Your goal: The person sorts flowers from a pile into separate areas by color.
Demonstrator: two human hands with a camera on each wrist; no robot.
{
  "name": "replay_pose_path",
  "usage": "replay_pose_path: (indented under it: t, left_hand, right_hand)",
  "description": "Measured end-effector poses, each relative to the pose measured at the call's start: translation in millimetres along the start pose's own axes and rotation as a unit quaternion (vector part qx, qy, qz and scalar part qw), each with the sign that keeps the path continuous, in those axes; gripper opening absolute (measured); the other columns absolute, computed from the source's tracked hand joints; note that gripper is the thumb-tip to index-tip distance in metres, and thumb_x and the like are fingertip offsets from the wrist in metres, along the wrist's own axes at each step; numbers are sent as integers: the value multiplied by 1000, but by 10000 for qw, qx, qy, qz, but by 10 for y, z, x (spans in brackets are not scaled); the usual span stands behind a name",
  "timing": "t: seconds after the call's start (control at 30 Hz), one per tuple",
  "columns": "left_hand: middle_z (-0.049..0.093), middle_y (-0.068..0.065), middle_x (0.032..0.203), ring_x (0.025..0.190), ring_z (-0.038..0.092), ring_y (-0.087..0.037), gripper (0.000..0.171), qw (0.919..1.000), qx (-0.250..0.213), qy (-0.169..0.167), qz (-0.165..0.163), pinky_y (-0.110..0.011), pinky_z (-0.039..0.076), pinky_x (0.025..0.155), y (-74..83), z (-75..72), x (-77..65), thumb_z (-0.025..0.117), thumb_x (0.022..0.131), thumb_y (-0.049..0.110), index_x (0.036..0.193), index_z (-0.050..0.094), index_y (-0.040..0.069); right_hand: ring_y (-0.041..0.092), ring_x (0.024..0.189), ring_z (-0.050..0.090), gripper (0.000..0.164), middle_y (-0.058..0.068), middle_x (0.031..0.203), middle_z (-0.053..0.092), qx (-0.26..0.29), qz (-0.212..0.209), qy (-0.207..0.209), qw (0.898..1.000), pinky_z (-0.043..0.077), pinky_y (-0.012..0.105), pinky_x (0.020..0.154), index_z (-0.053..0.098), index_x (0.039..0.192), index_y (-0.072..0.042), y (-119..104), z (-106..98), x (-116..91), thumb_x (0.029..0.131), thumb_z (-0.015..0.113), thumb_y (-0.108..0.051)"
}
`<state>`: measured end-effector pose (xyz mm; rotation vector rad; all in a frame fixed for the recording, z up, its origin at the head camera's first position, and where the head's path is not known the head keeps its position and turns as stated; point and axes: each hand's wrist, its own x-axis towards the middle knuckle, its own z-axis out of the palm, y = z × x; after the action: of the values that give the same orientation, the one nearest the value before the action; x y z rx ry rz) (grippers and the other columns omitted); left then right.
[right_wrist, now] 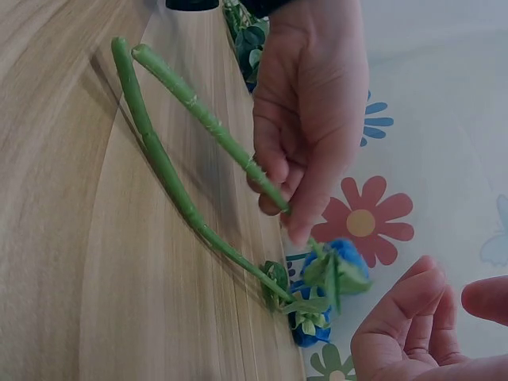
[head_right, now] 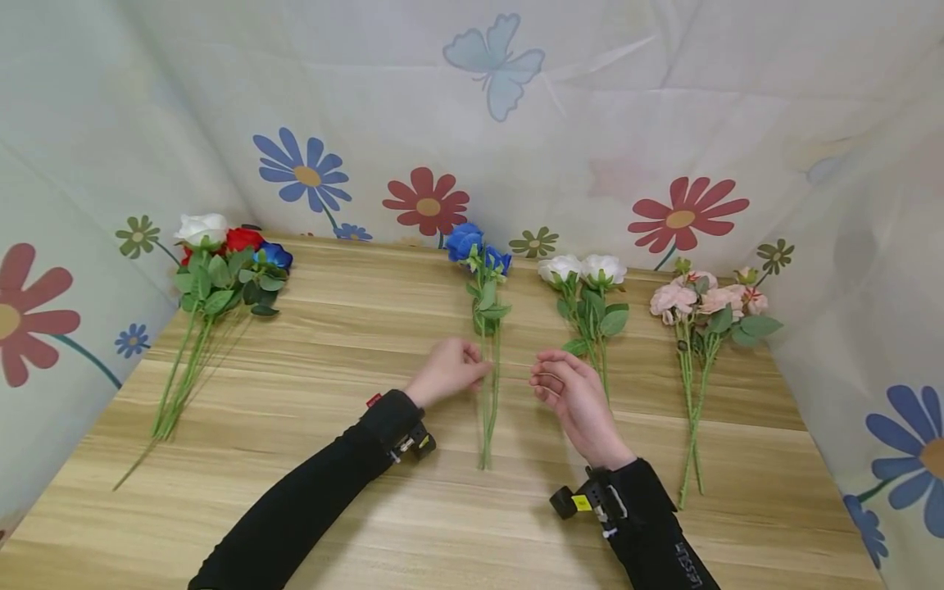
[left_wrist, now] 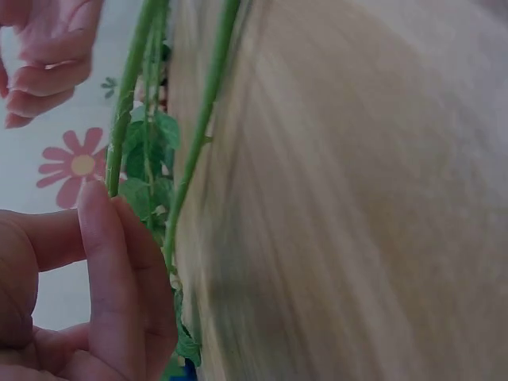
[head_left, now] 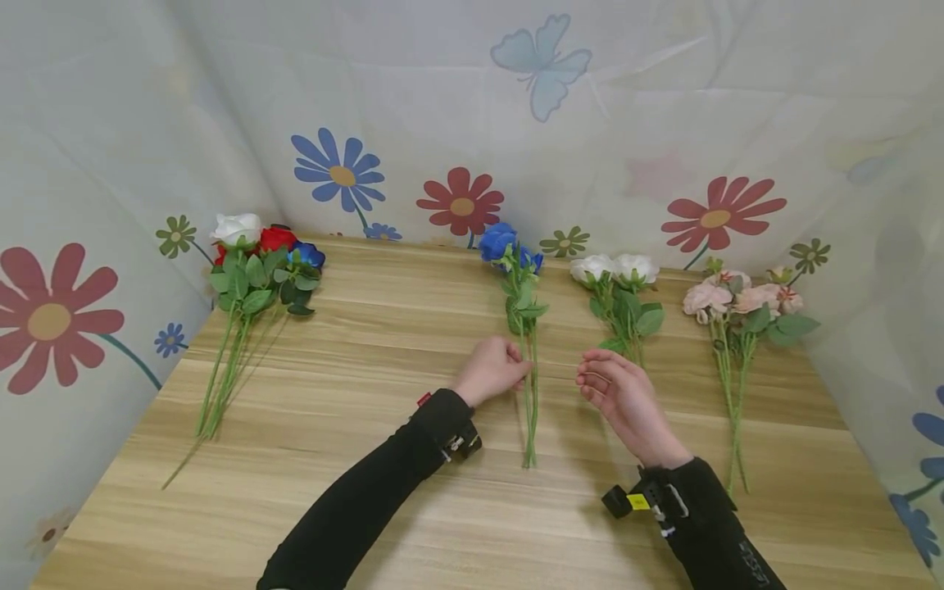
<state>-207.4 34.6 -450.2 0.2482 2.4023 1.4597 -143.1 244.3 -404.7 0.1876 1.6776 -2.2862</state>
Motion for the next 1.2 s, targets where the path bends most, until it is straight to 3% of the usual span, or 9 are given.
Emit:
replay_pose_path:
  t: [0.17, 0.43, 0.73, 0.93, 1.2]
  left_hand:
    - [65, 0, 55, 48, 59, -10, 28, 9960, 895, -27, -40, -20, 40, 49, -4, 67, 56, 71, 94, 23, 71, 60, 11]
    - [53, 7, 44, 40, 50, -7, 44, 9880, 1541, -129, -17, -21, 35, 43, 46, 64, 17, 73, 92, 28, 56, 53, 15]
    - [40, 6, 54, 45, 41, -9, 49, 9693, 2411, -343, -342, -22, 33, 42, 169, 63, -25, 74, 91, 33, 56, 43, 17]
    - [30, 7, 51, 42, 34, -10, 50, 9668, 2461, -496, -467, -23, 28, 40, 179, 19, -35, 71, 93, 25, 57, 37, 16]
    - [34, 6, 53, 46, 39, -11, 52, 9689, 2431, -446, -134, -24, 32, 44, 135, -56, -75, 69, 94, 32, 55, 38, 17]
  right_hand:
    - [6, 88, 63, 16, -5, 95, 64, 2, -22, -40, 10000, 53, 18, 79, 58, 110, -11, -16, -3, -7, 109, 44, -18]
    - [6, 89, 62, 16, -5, 96, 63, -44, 67, -3, 10000, 53, 18, 79, 57, 110, -10, 1, 18, 4, 109, 42, -16]
    - [6, 88, 62, 16, -6, 95, 63, -76, 7, -15, 10000, 53, 18, 79, 58, 109, -13, 12, 16, 13, 109, 42, -17]
    - [6, 89, 62, 15, -6, 94, 63, -138, -13, 7, 9999, 52, 18, 79, 58, 108, -14, -9, 18, 9, 109, 44, -18]
    - [6, 89, 62, 15, -5, 94, 63, -228, -43, 35, 9997, 53, 18, 79, 57, 111, -11, -32, 16, -5, 109, 44, -17]
